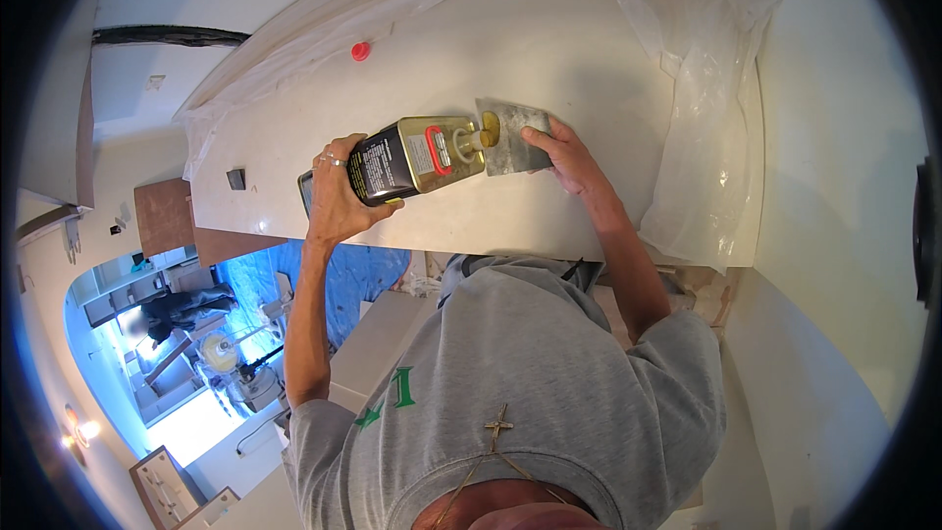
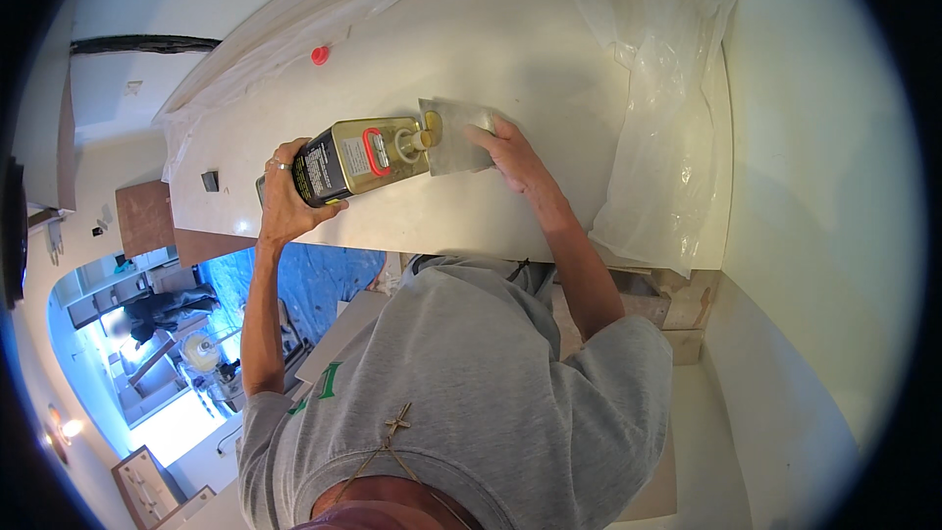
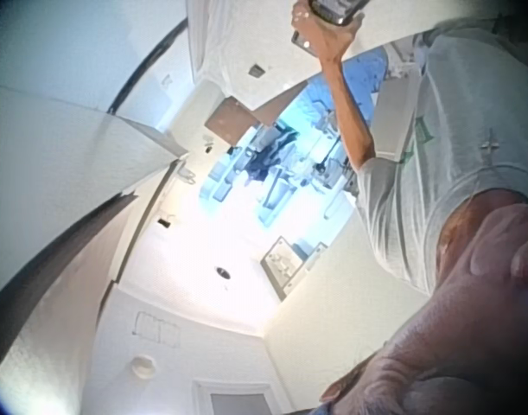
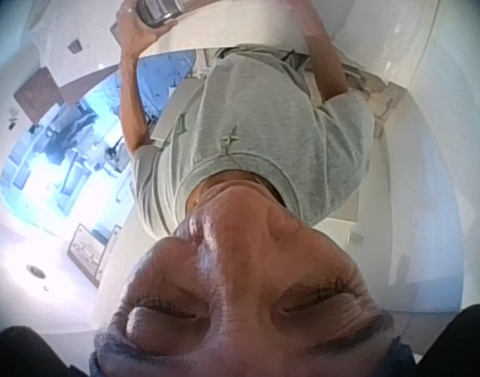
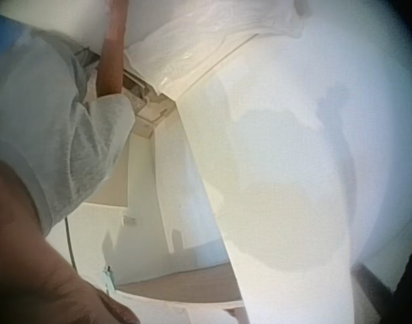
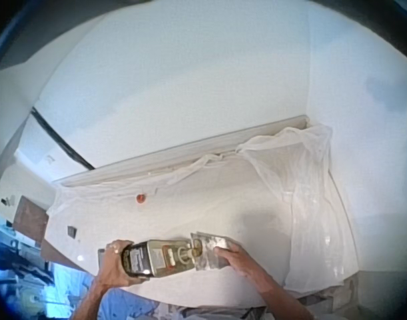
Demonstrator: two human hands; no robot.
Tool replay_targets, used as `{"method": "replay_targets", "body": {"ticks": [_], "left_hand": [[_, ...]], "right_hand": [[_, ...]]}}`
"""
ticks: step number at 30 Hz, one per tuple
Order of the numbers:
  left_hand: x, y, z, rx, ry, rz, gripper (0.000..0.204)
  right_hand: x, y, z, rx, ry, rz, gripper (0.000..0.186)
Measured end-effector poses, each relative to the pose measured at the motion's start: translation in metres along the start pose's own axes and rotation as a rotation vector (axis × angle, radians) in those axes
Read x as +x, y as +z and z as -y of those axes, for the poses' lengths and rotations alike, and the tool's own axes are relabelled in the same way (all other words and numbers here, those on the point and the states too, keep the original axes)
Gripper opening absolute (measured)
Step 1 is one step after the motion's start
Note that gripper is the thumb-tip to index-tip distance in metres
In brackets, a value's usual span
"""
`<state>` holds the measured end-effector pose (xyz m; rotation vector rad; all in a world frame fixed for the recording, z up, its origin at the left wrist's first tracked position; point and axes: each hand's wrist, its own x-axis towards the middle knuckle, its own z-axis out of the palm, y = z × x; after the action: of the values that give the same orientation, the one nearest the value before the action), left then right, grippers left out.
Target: The person applies a liquid finish to a white cabinet surface using a small pad. They pour liquid from a metal can onto the pad and rub it onto the cabinet's top and side edges in repeated strokes.
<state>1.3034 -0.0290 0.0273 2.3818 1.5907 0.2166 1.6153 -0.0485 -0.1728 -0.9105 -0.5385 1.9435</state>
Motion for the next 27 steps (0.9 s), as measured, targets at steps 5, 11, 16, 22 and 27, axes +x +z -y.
{"method": "replay_targets", "body": {"ticks": [5,11,16,22,27], "left_hand": [[-0.009,0.004,0.010,-0.024,-0.014,-0.036,0.098],[-0.038,-0.003,0.057,-0.439,-0.136,-0.164,0.101],[-0.074,-0.010,0.102,-0.705,-0.205,-0.250,0.109],[-0.107,0.003,0.128,-0.893,-0.226,-0.362,0.108],[-0.126,0.018,0.158,-1.009,-0.249,-0.347,0.107]], "right_hand": [[0.002,0.003,0.004,0.030,0.003,0.023,0.045],[0.023,0.053,0.038,-0.003,-0.026,0.154,0.046],[0.047,0.120,0.060,-0.035,0.011,0.285,0.042],[0.054,0.174,0.060,-0.113,0.022,0.299,0.041],[0.063,0.200,0.066,-0.198,0.056,0.354,0.049]]}}
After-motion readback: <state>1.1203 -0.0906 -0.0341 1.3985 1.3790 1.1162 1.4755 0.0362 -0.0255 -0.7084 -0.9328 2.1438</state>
